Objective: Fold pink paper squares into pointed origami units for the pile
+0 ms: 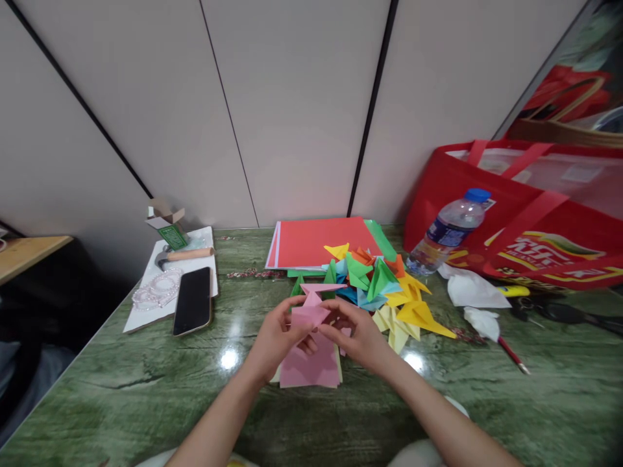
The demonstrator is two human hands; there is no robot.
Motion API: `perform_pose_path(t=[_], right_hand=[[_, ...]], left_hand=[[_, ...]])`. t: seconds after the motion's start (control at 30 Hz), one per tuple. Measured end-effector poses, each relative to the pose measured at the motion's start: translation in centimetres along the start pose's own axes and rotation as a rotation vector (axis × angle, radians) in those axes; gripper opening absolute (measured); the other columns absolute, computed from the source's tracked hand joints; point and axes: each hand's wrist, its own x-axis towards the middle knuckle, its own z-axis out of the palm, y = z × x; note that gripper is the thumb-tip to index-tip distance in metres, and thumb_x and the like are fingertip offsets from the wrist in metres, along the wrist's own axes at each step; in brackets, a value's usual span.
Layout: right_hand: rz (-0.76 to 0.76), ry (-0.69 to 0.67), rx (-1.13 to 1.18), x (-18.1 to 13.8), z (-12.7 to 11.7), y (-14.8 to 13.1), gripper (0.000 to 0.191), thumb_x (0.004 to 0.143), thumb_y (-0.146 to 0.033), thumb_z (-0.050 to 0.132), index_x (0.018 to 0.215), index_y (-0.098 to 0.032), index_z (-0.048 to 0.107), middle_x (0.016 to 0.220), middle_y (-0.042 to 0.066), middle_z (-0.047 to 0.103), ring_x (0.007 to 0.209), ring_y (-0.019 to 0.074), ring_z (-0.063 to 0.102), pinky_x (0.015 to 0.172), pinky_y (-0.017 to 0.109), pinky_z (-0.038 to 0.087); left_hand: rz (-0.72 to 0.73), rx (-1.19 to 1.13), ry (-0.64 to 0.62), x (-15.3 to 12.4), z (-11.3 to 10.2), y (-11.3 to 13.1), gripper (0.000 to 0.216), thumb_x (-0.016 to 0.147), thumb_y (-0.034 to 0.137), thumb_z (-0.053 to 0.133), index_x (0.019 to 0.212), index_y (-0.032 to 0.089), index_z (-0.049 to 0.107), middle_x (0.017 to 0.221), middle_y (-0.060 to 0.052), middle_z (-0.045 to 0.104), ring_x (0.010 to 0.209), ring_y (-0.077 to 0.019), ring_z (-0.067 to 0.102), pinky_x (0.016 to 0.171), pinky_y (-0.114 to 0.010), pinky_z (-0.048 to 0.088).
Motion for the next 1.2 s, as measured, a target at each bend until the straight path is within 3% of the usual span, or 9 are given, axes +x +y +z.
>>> perform_pose_path(t=[0.13, 0.27, 0.43, 0.6, 0.8, 1.2], right_hand=[[-0.066, 0.036, -0.009, -0.13, -0.02, 0.01, 0.036, 0.080, -0.026, 0.055, 0.115, -0.022, 0.048, 0.091, 0.005, 0.059, 0.077, 0.0144, 0.058, 0.063, 0.025, 0.051], [-0.201, 0.148, -0.098, -0.04, -0.28, -0.18, 0.024, 0.080, -0.024, 0.054, 0.103, -0.024, 0.059, 0.099, 0.008, 0.054, 0.086, 0.0176, 0.056, 0.067, 0.029, 0.051], [-0.313, 0.178, -0.129, 0.17, -0.59, -0.74, 0.022, 0.078, -0.024, 0.058, 0.101, -0.025, 0.060, 0.106, 0.008, 0.057, 0.104, 0.0228, 0.051, 0.090, 0.040, 0.041], [-0.190, 0.177, -0.033, -0.22, -0.30, -0.43, 0.023, 0.076, -0.028, 0.060, 0.098, -0.022, 0.056, 0.095, 0.007, 0.060, 0.093, 0.0208, 0.056, 0.082, 0.034, 0.045], [-0.090, 0.167, -0.015, -0.42, -0.02, -0.11, 0.017, 0.075, -0.028, 0.061, 0.090, -0.021, 0.059, 0.088, 0.005, 0.061, 0.083, 0.0184, 0.057, 0.073, 0.029, 0.045], [0.107, 0.151, 0.265, 0.06, 0.08, -0.31, 0.022, 0.068, -0.032, 0.066, 0.086, -0.020, 0.062, 0.083, 0.003, 0.062, 0.072, 0.0157, 0.057, 0.059, 0.024, 0.046]], left_hand=[[-0.007, -0.180, -0.050, -0.11, -0.25, 0.13, 0.046, 0.066, 0.028, 0.071, 0.104, 0.011, 0.051, 0.063, -0.002, 0.063, 0.047, -0.0126, 0.058, 0.049, -0.025, 0.047], [-0.118, -0.246, -0.131, -0.20, -0.14, -0.02, 0.025, 0.066, 0.030, 0.070, 0.074, 0.009, 0.059, 0.060, -0.004, 0.062, 0.046, -0.0113, 0.058, 0.047, -0.021, 0.045], [-0.212, -0.296, -0.245, -0.42, 0.28, -0.29, 0.028, 0.071, 0.035, 0.065, 0.067, 0.008, 0.062, 0.060, -0.005, 0.060, 0.047, -0.0117, 0.058, 0.048, -0.022, 0.045], [-0.217, -0.225, -0.287, -0.56, 0.62, -0.33, 0.034, 0.072, 0.042, 0.062, 0.071, 0.008, 0.065, 0.064, -0.008, 0.063, 0.053, -0.0149, 0.060, 0.055, -0.027, 0.048], [-0.179, -0.275, -0.160, -0.71, 0.70, -0.27, 0.037, 0.062, 0.028, 0.074, 0.094, 0.013, 0.065, 0.078, -0.006, 0.067, 0.069, -0.0147, 0.060, 0.068, -0.025, 0.044], [-0.135, -0.264, -0.080, -0.44, 0.16, -0.40, 0.031, 0.060, 0.030, 0.075, 0.083, 0.012, 0.065, 0.073, -0.004, 0.064, 0.062, -0.0126, 0.056, 0.062, -0.024, 0.042]])
